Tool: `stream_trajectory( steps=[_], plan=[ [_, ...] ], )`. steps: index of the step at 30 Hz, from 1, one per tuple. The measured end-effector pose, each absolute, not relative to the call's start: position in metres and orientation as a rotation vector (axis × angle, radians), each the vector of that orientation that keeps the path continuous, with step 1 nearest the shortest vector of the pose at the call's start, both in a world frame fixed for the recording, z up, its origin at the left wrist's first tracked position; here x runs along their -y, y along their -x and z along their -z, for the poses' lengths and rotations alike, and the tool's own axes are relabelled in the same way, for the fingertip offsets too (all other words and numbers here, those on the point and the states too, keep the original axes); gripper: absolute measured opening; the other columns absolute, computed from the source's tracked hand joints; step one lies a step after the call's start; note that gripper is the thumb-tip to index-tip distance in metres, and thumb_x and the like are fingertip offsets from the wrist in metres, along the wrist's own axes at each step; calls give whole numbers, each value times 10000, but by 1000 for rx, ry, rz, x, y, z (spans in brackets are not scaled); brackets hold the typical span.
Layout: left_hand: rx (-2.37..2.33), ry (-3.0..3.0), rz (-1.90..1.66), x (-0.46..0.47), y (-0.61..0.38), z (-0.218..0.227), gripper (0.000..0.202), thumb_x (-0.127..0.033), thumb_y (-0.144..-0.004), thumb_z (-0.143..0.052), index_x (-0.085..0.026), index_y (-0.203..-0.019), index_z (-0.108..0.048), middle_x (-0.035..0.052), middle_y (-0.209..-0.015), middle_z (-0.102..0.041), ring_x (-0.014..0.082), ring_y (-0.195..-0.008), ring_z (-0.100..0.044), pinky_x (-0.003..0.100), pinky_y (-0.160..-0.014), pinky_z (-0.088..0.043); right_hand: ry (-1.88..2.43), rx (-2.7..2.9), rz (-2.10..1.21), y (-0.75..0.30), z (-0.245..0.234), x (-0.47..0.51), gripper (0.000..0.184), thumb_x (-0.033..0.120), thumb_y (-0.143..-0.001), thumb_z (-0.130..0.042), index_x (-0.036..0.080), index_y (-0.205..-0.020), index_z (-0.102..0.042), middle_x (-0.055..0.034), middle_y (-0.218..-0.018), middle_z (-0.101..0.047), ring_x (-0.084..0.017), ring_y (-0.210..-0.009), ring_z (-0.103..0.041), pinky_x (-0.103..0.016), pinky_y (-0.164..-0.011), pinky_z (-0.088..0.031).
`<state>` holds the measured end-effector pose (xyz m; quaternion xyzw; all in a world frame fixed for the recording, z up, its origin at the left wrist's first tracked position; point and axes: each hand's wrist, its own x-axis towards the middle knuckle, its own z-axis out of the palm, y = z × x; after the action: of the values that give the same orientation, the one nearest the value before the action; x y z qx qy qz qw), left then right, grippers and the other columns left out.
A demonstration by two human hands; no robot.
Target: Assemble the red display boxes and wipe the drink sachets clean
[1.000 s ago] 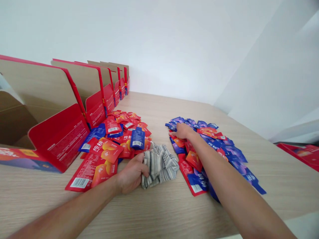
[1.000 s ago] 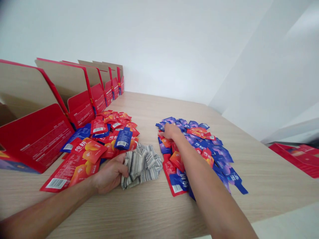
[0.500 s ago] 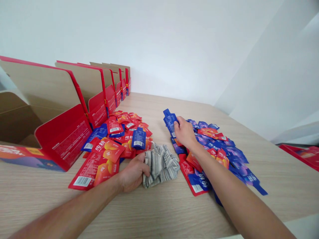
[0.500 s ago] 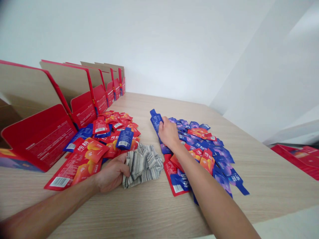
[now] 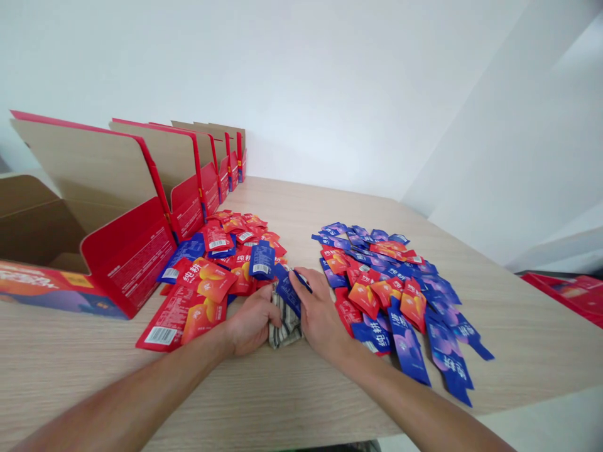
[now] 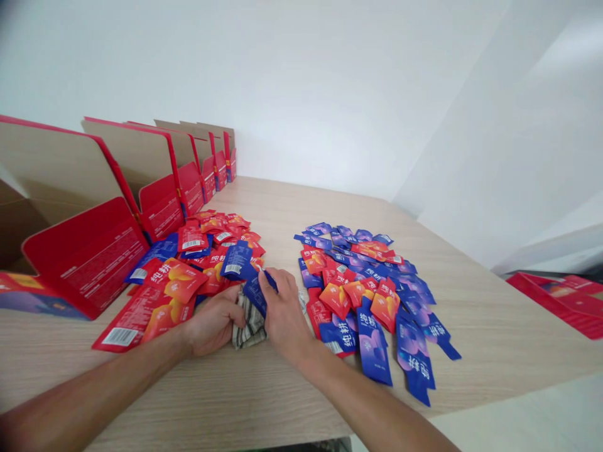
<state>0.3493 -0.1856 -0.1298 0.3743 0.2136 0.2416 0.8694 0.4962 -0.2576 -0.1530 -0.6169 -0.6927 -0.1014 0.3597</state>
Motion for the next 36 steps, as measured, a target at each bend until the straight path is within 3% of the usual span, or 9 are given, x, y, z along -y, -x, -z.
stream_trajectory(
  steps=[6,10,14,17,22,25,29,33,36],
  plan=[
    [-500,-789,-513,186,-347,128,423,88,-392,-513,-138,-727,-635,-2,-658,-685,156,-602,-646,222,-536,-488,1624,1853,236,-480,142,278,452,98,-955,-429,99,-1373,-600,-206,-1378,-522,-316,-1269,-456,-562,-1106,-455],
    [-503,-812,-509,186,-345,124,366,89,-387,-487,-142,-644,-606,-27,-584,-631,117,-519,-572,195,-472,-448,1628,1871,127,-470,136,294,530,383,-945,-646,102,-1387,-564,-220,-1401,-481,-350,-1301,-455,-580,-1116,-447],
    [-501,-782,-509,186,-346,124,438,100,-385,-488,-142,-716,-643,-7,-654,-679,157,-617,-649,211,-512,-492,1614,1910,100,-478,130,299,415,254,-973,-593,123,-1366,-590,-199,-1340,-571,-313,-1254,-539,-504,-1082,-497],
    [-465,-766,-472,184,-347,127,520,87,-388,-493,-137,-819,-679,23,-715,-712,196,-694,-696,240,-560,-534,1584,1865,72,-493,114,295,326,169,-1008,-465,140,-1278,-645,-154,-1187,-689,-262,-1105,-647,-411,-989,-540],
    [-427,-779,-448,181,-348,133,576,73,-404,-507,-136,-910,-688,40,-762,-732,231,-735,-721,277,-603,-569,1644,1409,-144,-509,98,276,264,337,-1016,-494,194,-908,-688,-10,-744,-667,-179,-700,-632,-287,-681,-507],
    [-452,-771,-440,182,-348,132,613,71,-397,-506,-137,-946,-683,42,-775,-737,232,-730,-726,283,-619,-572,1595,1311,-242,-510,114,258,266,371,-984,-528,172,-1059,-688,-56,-916,-700,-208,-838,-659,-322,-751,-544],
    [-477,-742,-455,185,-349,128,672,67,-385,-502,-148,-997,-676,37,-836,-748,228,-770,-732,293,-673,-579,1615,1410,30,-507,143,247,433,292,-979,-544,164,-1391,-575,-167,-1350,-579,-275,-1237,-572,-471,-1059,-493],
    [-497,-746,-463,185,-349,129,673,74,-383,-500,-145,-996,-671,35,-846,-746,219,-792,-730,274,-672,-573,1622,1645,210,-499,150,257,353,247,-1048,-434,178,-1310,-660,-164,-1332,-583,-281,-1248,-549,-490,-1081,-493],
    [-514,-758,-477,184,-347,130,616,76,-381,-491,-133,-933,-666,38,-827,-740,212,-776,-722,247,-604,-552,1647,1791,243,-492,143,267,391,328,-1042,-497,131,-1351,-637,-180,-1285,-618,-318,-1223,-545,-520,-1069,-509]
  ],
)
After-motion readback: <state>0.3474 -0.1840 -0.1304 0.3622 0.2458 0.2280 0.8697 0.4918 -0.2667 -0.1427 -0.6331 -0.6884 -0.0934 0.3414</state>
